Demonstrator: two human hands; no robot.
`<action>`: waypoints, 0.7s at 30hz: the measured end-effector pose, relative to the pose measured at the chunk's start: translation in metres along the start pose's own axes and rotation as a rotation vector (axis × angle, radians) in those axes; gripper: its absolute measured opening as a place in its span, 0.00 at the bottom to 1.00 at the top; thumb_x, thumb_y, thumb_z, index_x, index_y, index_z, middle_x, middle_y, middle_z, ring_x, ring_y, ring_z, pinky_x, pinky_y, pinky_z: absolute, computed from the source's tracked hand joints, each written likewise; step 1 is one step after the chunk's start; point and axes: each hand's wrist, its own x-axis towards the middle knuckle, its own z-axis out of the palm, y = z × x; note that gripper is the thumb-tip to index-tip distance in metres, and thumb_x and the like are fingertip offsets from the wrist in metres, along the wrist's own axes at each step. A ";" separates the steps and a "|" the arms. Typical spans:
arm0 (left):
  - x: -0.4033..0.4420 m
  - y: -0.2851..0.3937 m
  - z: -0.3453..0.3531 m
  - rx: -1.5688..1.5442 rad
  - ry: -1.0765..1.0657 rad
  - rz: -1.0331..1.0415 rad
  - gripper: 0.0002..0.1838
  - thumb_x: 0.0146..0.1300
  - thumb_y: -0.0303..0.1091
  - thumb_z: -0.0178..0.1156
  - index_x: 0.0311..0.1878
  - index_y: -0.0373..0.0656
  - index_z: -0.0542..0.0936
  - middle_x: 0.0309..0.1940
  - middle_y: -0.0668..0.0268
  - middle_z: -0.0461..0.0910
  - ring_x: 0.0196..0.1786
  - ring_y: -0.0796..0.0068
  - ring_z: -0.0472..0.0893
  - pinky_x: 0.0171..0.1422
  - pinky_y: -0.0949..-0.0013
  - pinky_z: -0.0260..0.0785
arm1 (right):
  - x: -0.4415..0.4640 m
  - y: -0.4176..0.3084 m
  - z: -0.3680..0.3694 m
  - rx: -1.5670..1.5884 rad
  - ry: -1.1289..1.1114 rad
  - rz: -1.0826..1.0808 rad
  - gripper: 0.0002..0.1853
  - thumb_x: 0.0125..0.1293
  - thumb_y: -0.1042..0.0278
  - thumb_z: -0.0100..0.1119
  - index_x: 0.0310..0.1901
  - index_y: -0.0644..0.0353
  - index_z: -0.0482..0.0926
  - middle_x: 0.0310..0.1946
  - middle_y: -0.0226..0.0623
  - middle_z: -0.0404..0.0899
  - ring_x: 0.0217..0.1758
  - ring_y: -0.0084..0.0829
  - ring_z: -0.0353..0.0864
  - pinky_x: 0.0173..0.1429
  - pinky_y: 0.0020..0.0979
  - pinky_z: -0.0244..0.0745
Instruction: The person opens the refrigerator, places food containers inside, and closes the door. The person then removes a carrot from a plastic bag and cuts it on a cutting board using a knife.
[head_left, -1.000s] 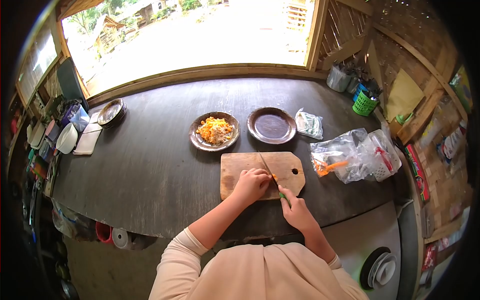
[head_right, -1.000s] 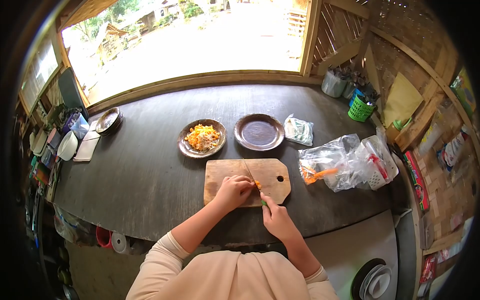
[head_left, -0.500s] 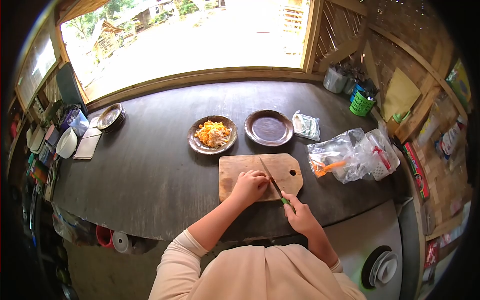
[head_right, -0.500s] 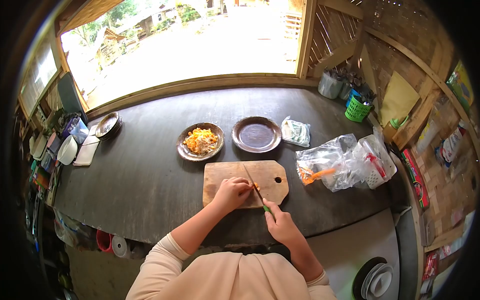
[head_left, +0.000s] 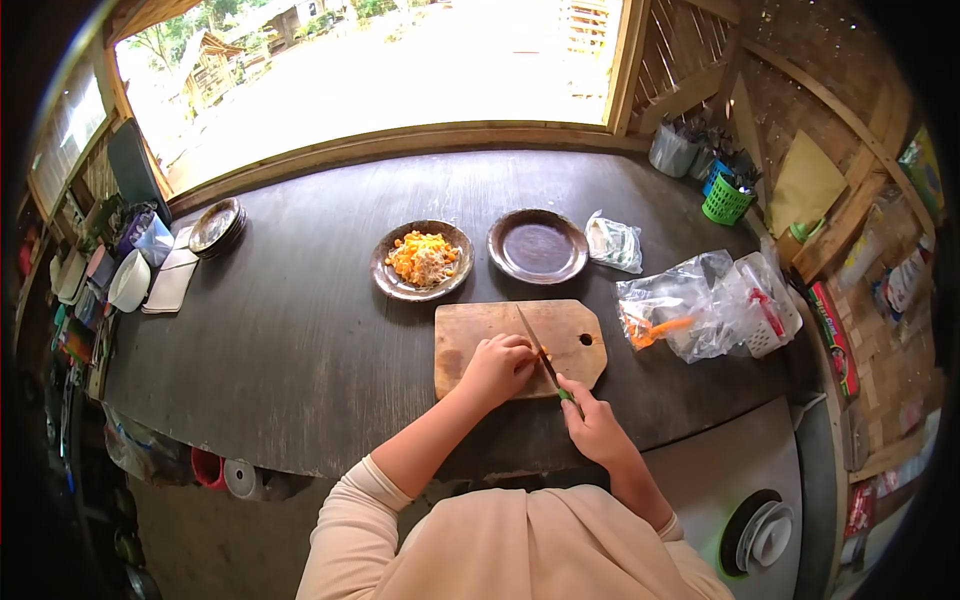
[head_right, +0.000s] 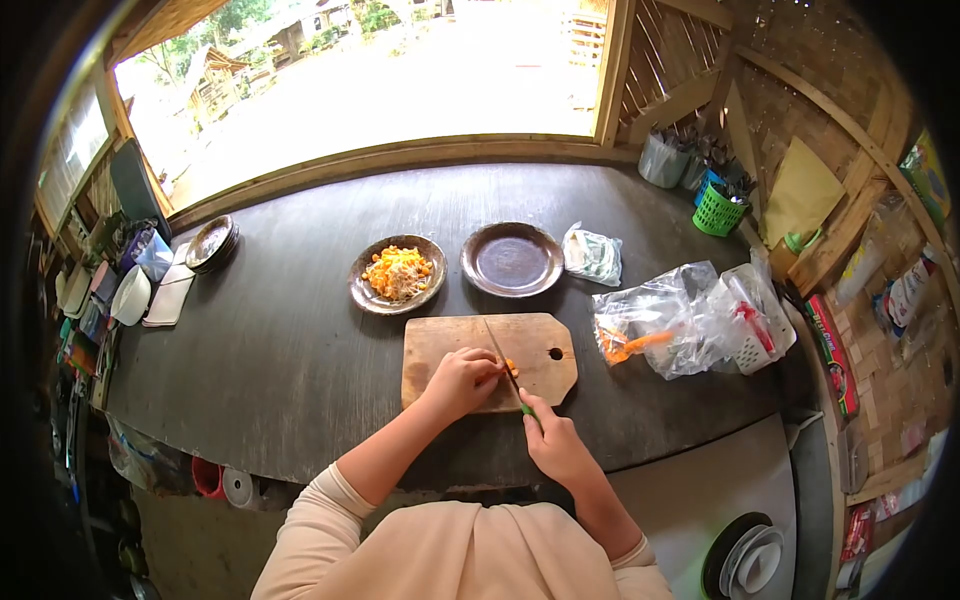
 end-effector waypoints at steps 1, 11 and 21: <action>0.000 0.000 0.000 -0.006 0.000 0.001 0.05 0.51 0.27 0.65 0.33 0.42 0.84 0.38 0.64 0.83 0.40 0.60 0.81 0.45 0.62 0.75 | 0.002 0.001 0.002 -0.009 0.005 -0.017 0.19 0.70 0.72 0.48 0.61 0.63 0.70 0.41 0.59 0.80 0.48 0.55 0.80 0.49 0.37 0.76; 0.000 0.002 0.000 -0.025 0.024 -0.009 0.06 0.51 0.27 0.65 0.34 0.41 0.85 0.37 0.63 0.83 0.39 0.59 0.81 0.45 0.62 0.75 | 0.012 0.002 -0.002 0.006 -0.010 0.014 0.19 0.70 0.71 0.49 0.62 0.60 0.69 0.39 0.59 0.80 0.45 0.55 0.81 0.47 0.39 0.76; -0.003 -0.003 0.004 0.002 -0.026 -0.059 0.06 0.55 0.33 0.64 0.35 0.47 0.86 0.41 0.69 0.84 0.44 0.65 0.81 0.48 0.62 0.72 | -0.007 -0.002 -0.003 -0.036 0.008 0.006 0.20 0.70 0.70 0.48 0.63 0.60 0.69 0.38 0.60 0.80 0.45 0.55 0.81 0.46 0.40 0.76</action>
